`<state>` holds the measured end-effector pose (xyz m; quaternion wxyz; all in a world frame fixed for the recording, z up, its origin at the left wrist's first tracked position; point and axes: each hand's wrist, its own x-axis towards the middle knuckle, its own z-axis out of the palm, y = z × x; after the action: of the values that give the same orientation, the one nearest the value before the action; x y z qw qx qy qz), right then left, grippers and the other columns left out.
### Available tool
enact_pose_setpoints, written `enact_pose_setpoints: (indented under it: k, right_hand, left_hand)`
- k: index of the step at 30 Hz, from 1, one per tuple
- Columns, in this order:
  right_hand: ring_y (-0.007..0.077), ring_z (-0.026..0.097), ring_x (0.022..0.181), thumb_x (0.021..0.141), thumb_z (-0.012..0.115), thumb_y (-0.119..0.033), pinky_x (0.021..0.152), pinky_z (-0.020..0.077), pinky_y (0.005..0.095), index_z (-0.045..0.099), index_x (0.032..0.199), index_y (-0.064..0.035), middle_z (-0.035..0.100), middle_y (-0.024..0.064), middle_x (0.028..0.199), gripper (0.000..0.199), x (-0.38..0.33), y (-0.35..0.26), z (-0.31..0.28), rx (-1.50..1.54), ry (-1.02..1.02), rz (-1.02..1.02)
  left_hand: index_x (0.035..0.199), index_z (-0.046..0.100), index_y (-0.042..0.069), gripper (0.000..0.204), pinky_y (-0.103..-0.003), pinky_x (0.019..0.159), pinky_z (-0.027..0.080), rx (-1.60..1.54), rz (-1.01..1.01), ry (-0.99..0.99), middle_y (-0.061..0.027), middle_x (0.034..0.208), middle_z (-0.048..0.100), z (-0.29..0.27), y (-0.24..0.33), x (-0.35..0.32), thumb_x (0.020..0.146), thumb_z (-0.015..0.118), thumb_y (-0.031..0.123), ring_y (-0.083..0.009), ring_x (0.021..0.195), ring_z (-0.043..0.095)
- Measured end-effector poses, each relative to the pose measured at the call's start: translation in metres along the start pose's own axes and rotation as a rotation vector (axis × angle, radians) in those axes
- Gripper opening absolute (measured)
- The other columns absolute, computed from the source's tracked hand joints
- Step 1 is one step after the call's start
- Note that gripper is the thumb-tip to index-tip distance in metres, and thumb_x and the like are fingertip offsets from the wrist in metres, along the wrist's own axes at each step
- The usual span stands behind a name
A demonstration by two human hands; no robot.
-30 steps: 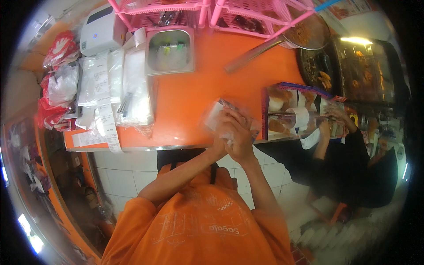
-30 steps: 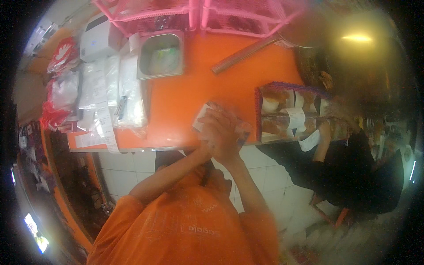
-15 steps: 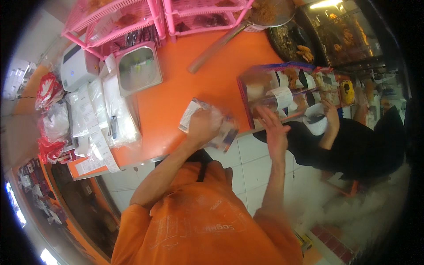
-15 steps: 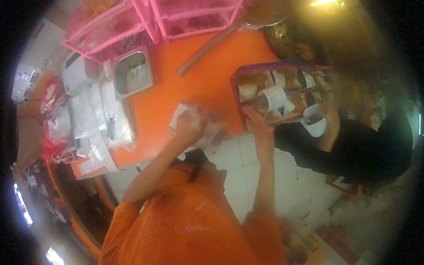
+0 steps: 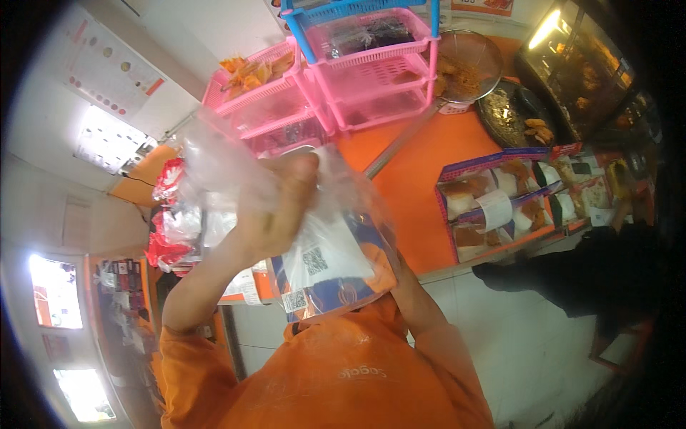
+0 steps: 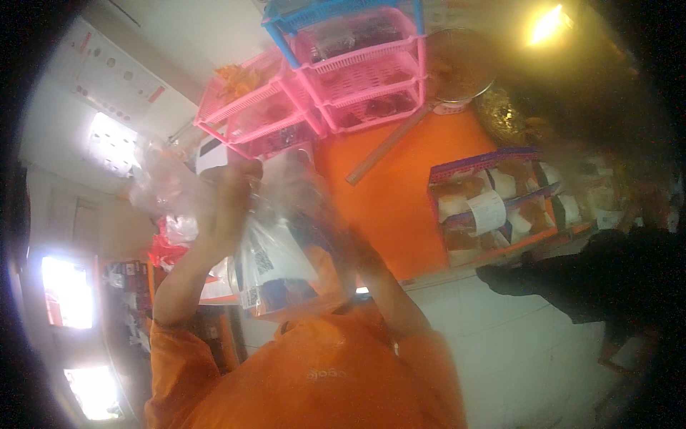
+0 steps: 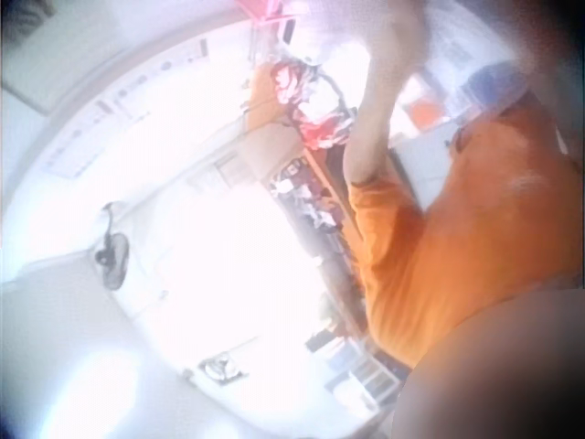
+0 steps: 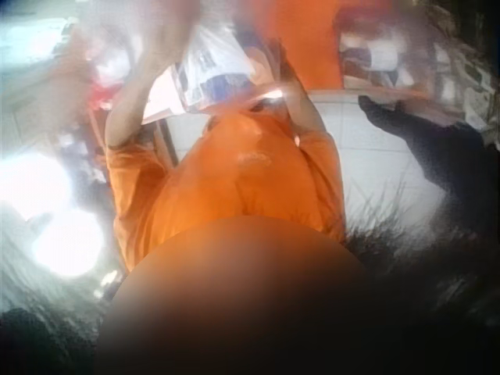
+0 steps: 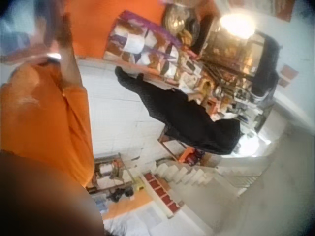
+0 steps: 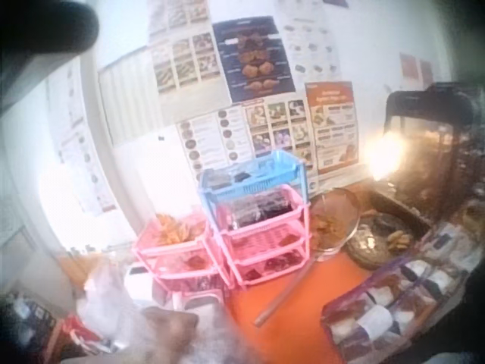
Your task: The person packs food items into plastic bags at a counter, places receipts into the bags, and hands the completed orders through a service window. The person also handles printed receipts and stacks them on the counter.
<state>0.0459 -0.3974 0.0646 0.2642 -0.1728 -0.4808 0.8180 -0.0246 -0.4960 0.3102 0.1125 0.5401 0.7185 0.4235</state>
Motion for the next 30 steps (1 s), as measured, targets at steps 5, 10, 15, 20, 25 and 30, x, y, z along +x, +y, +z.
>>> enact_pose_setpoints:
  k: [5, 10, 15, 20, 25, 30]
  right_hand:
    - [0.0266, 0.056, 0.126, 0.091, 0.065, -0.032, 0.099, 0.0488, 0.0417, 0.059, 0.121, -0.0035, 0.054, 0.0161, 0.144, 0.042, 0.01, -0.029, 0.028, -0.158, -0.124, -0.142]
    - [0.0256, 0.058, 0.123, 0.087, 0.072, -0.022, 0.095, 0.0517, 0.0411, 0.062, 0.114, -0.0055, 0.054, 0.014, 0.143, 0.033, -0.036, -0.008, 0.01, -0.285, -0.378, -0.346]
    - [0.0235, 0.065, 0.107, 0.081, 0.078, -0.015, 0.088, 0.0541, 0.0396, 0.068, 0.097, -0.0079, 0.066, 0.0086, 0.125, 0.021, -0.083, 0.005, -0.002, -0.667, -0.795, -1.127]
    - [0.025, 0.07, 0.08, 0.087, 0.072, -0.011, 0.074, 0.0554, 0.0392, 0.071, 0.091, -0.0055, 0.073, 0.0108, 0.095, 0.006, -0.031, -0.021, 0.018, -0.75, -0.466, -0.694]
    - [0.0332, 0.072, 0.084, 0.089, 0.071, -0.009, 0.074, 0.0564, 0.0397, 0.074, 0.108, -0.0005, 0.073, 0.0217, 0.091, 0.021, 0.153, 0.059, 0.062, -1.149, -0.348, -0.207]
    - [0.0421, 0.071, 0.095, 0.088, 0.064, -0.01, 0.085, 0.0576, 0.0504, 0.074, 0.098, -0.0042, 0.072, 0.0249, 0.106, 0.016, 0.228, 0.143, 0.086, -1.607, -0.37, 0.003]
  left_hand:
    - [0.08, 0.052, 0.001, 0.037, -0.032, 0.055, 0.035, 0.176, 0.037, 0.071, -0.0026, 0.069, 0.044, -0.031, -0.021, -0.013, 0.11, 0.041, 0.018, -0.0117, 0.061, 0.041]
    - [0.089, 0.055, 0.001, 0.026, -0.032, 0.057, 0.036, 0.069, -0.308, 0.279, -0.0006, 0.07, 0.045, -0.058, -0.064, -0.056, 0.109, 0.044, 0.014, -0.0107, 0.064, 0.042]
    - [0.098, 0.058, 0.003, 0.017, -0.039, 0.064, 0.045, 0.557, -0.45, 0.036, -0.0068, 0.086, 0.057, -0.013, -0.163, -0.145, 0.104, 0.052, 0.017, -0.0214, 0.073, 0.055]
    - [0.085, 0.06, 0.005, 0.012, -0.046, 0.061, 0.051, 0.318, -0.556, -0.116, -0.0126, 0.086, 0.065, 0.072, -0.248, -0.219, 0.088, 0.068, 0.014, -0.0357, 0.069, 0.063]
    - [0.094, 0.067, 0.008, 0.016, -0.044, 0.066, 0.055, 0.178, -0.314, -0.027, -0.0096, 0.091, 0.064, 0.066, -0.263, -0.236, 0.079, 0.07, 0.007, -0.034, 0.078, 0.067]
    - [0.101, 0.067, 0.008, 0.023, -0.044, 0.069, 0.056, 0.09, -0.339, -0.15, -0.0101, 0.096, 0.062, 0.038, -0.254, -0.239, 0.079, 0.065, 0.0, -0.0341, 0.083, 0.067]
